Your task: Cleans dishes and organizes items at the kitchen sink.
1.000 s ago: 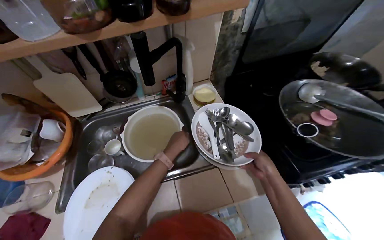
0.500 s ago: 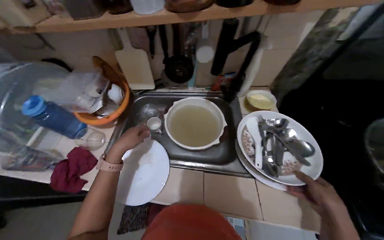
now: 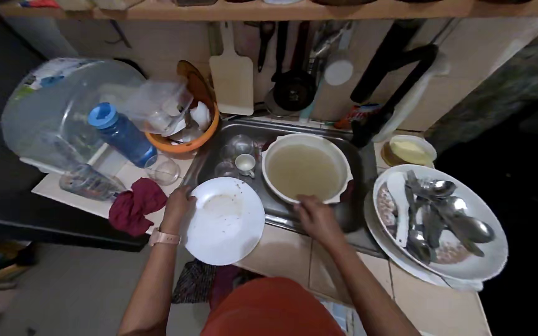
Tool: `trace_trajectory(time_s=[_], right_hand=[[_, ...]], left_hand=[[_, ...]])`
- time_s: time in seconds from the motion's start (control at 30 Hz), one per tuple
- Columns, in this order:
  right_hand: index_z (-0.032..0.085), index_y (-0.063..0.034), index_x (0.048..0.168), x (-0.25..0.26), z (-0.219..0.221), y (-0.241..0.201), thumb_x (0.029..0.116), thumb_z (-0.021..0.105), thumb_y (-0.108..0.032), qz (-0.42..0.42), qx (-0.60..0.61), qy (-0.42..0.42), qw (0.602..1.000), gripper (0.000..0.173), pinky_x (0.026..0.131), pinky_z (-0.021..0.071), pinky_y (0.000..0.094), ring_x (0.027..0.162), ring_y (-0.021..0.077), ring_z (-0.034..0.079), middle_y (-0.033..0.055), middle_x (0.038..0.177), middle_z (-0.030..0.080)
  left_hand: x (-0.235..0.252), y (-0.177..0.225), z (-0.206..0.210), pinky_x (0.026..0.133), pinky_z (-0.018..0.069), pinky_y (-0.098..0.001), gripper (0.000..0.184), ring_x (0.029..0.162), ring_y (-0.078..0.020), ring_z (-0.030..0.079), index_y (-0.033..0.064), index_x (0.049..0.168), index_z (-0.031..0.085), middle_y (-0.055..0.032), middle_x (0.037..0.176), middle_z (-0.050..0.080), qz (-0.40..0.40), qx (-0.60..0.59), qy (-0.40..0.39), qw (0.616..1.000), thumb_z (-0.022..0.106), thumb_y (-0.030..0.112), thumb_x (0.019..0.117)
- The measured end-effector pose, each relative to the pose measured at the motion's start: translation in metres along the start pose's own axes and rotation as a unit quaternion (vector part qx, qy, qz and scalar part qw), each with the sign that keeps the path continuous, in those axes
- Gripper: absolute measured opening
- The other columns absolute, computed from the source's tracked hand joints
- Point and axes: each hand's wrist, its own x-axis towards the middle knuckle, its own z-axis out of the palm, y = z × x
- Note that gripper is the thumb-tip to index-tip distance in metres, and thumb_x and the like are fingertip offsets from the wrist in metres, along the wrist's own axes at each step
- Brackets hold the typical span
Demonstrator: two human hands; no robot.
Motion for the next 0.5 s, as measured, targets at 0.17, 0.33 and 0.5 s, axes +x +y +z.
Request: trace_trajectory(time_s=[0.17, 0.33, 0.5], right_hand=[[0.040, -0.0083, 0.158, 0.039, 0.077, -0.009, 0.0914, 0.076, -0.036, -0.152, -0.050, -0.220, 0.962, 0.081, 0.123, 0.0233, 0.0587, 0.153, 0.0445, 0.024, 0.0285, 0.164, 0.026], [0.037, -0.0058, 0.159, 0.041, 0.097, 0.006, 0.0764, 0.088, -0.045, -0.167, -0.029, -0.224, 0.960, 0.104, 0.127, 0.0153, 0.0525, 0.157, 0.0441, 0.007, 0.0319, 0.167, 0.009], [0.028, -0.0015, 0.160, 0.041, 0.096, 0.009, 0.0680, 0.095, -0.040, -0.125, 0.019, -0.203, 0.971, 0.120, 0.126, 0.0210, 0.0491, 0.157, 0.0443, 0.010, 0.0356, 0.166, 0.004]], left_hand=[[0.005, -0.019, -0.001, 0.108, 0.0441, -0.0558, 0.044, 0.122, -0.0411, 0.060, -0.0049, 0.133, 0.060, -0.0282, 0.128, 0.063, -0.046, -0.027, -0.040, 0.998, 0.069, 0.019, 0.0981], [0.006, -0.027, 0.000, 0.105, 0.0455, -0.0570, 0.052, 0.118, -0.0415, 0.061, -0.0068, 0.131, 0.058, -0.0296, 0.124, 0.063, -0.058, -0.039, -0.052, 0.996, 0.077, 0.023, 0.0927], [0.014, -0.031, 0.000, 0.105, 0.0448, -0.0584, 0.065, 0.120, -0.0438, 0.059, -0.0097, 0.133, 0.054, -0.0325, 0.126, 0.060, -0.075, -0.030, -0.081, 0.993, 0.082, 0.028, 0.0883]])
